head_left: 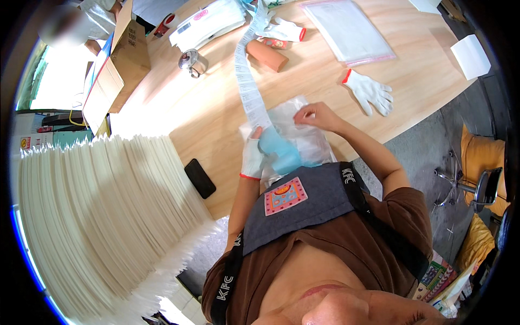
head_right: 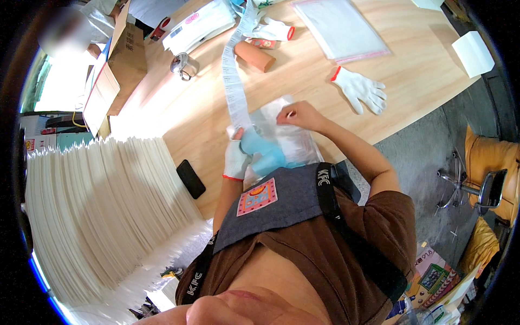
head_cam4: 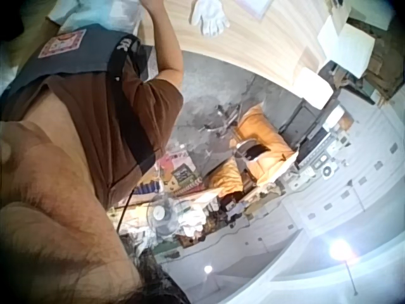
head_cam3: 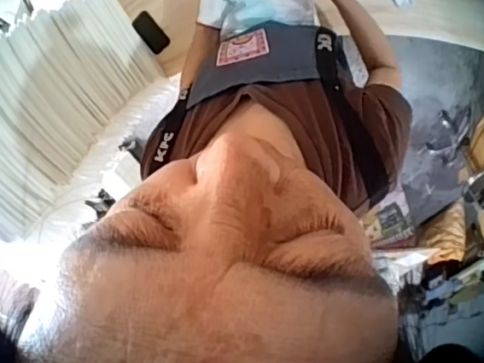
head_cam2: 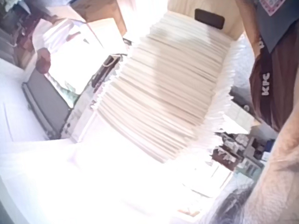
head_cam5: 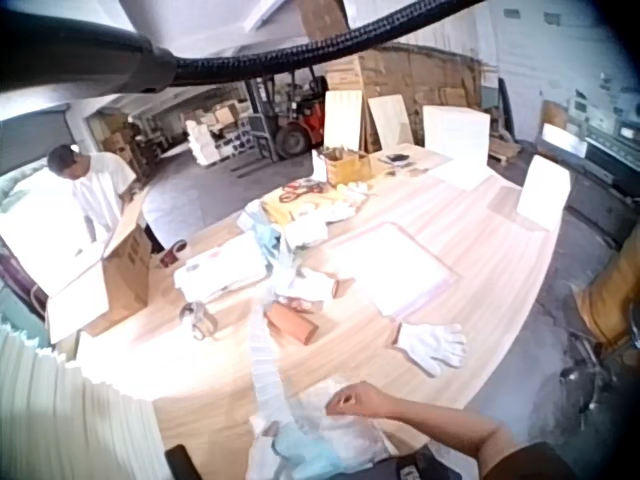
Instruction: The person stands at a wooden table and repeatedly applies adhesive labels from a long roll onto small, light-blue rectangular items. They peel each label, place it on an item, and smooth it down before moving to the next one.
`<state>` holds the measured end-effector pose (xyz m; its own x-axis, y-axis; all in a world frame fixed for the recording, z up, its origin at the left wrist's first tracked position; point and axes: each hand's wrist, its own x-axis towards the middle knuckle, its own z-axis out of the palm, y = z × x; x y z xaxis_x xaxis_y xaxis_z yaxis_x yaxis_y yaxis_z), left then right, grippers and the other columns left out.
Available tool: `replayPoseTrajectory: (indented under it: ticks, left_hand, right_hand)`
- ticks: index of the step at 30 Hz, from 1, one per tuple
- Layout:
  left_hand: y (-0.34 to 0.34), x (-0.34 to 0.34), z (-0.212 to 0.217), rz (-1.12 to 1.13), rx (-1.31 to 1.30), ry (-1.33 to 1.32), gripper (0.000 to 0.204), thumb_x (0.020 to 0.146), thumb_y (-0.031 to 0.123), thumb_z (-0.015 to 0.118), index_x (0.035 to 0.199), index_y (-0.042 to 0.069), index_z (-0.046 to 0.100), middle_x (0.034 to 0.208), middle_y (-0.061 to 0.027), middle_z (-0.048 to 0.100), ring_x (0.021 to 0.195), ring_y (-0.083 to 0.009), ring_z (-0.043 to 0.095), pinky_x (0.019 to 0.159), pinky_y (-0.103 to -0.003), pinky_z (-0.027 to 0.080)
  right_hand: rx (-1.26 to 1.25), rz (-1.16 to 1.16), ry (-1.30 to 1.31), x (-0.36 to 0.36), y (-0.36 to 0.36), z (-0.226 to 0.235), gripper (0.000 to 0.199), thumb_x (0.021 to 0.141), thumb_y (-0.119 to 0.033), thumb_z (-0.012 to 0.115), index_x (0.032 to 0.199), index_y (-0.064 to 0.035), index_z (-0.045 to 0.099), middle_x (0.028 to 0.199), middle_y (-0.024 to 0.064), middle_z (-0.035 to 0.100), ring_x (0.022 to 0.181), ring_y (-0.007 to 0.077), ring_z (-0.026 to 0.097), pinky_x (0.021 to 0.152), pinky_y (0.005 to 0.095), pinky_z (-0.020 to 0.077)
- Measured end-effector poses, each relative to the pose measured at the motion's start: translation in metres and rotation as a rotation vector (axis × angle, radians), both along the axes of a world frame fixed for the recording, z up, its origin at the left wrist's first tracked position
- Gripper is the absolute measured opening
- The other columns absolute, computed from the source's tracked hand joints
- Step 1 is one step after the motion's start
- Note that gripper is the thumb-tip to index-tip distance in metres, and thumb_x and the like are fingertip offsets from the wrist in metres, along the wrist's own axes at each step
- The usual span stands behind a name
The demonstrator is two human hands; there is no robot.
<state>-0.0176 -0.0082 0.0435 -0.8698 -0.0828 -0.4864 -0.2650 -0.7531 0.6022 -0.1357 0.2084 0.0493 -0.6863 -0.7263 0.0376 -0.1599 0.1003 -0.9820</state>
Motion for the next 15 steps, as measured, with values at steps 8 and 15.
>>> replayPoseTrajectory:
  ticks: [8, 15]
  left_hand:
    - [0.014, -0.010, -0.009, -0.129, -0.201, 0.061, 0.030, 0.085, 0.013, 0.057, 0.113, 0.001, 0.051, 0.100, -0.0061, 0.060, 0.083, -0.0149, 0.059, 0.072, -0.026, 0.050]
    - [0.003, -0.008, -0.043, -0.200, -0.291, 0.086, 0.030, 0.084, 0.012, 0.058, 0.112, 0.001, 0.053, 0.097, -0.0044, 0.061, 0.082, -0.0128, 0.059, 0.070, -0.025, 0.049]
  right_hand:
    - [0.377, 0.313, -0.136, 0.012, 0.001, 0.001, 0.017, 0.080, -0.018, 0.060, 0.089, -0.0058, 0.066, 0.075, 0.0061, 0.064, 0.071, 0.0137, 0.060, 0.067, 0.0277, 0.0468]
    - [-0.014, -0.164, -0.031, 0.026, -0.041, -0.013, 0.032, 0.072, -0.011, 0.069, 0.103, -0.0089, 0.061, 0.073, 0.0054, 0.060, 0.067, 0.0142, 0.057, 0.064, 0.0266, 0.0472]
